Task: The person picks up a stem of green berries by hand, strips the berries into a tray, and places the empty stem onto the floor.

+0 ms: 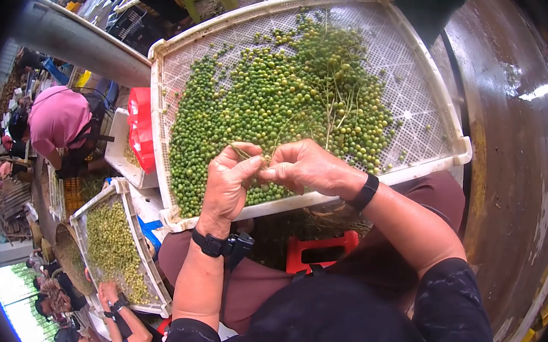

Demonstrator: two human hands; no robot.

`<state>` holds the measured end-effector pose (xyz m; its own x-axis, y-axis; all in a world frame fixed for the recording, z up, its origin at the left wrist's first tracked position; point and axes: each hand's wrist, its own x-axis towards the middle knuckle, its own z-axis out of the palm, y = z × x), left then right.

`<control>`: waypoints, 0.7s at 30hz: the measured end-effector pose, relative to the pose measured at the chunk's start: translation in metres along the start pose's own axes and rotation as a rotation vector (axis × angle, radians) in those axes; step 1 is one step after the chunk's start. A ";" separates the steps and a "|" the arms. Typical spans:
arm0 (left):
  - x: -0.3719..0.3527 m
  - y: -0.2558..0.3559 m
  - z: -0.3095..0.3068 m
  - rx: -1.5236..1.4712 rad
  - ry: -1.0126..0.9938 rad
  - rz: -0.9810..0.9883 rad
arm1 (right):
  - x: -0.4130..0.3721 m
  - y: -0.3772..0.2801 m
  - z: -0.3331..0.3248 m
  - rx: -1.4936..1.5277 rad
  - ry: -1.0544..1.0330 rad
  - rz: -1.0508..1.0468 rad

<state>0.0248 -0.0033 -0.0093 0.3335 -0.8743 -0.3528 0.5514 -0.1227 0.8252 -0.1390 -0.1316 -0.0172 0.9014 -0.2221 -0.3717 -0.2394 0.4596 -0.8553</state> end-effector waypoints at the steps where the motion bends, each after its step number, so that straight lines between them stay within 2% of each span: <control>1: 0.000 0.000 -0.001 -0.008 0.002 0.001 | 0.000 0.001 -0.002 0.019 -0.006 -0.017; 5: 0.005 0.002 -0.009 -0.046 0.019 0.026 | 0.001 0.004 -0.005 0.252 0.038 -0.118; 8: 0.003 0.010 -0.010 -0.186 -0.014 -0.029 | 0.000 -0.004 0.000 0.394 0.153 -0.036; 11: 0.004 0.009 -0.013 -0.235 -0.040 -0.041 | 0.006 0.014 -0.010 0.359 0.068 0.020; 15: 0.003 0.009 -0.013 -0.215 -0.033 -0.029 | -0.004 0.000 0.000 0.222 -0.066 0.090; 19: 0.002 0.011 -0.009 -0.222 0.016 0.001 | 0.000 0.012 -0.003 0.244 -0.097 0.025; 21: 0.004 0.009 -0.013 -0.218 0.017 0.054 | 0.000 0.009 0.000 0.347 -0.010 0.013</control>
<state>0.0411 -0.0023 -0.0089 0.3789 -0.8686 -0.3194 0.6840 0.0304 0.7288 -0.1416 -0.1279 -0.0245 0.9029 -0.2065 -0.3771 -0.1158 0.7279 -0.6758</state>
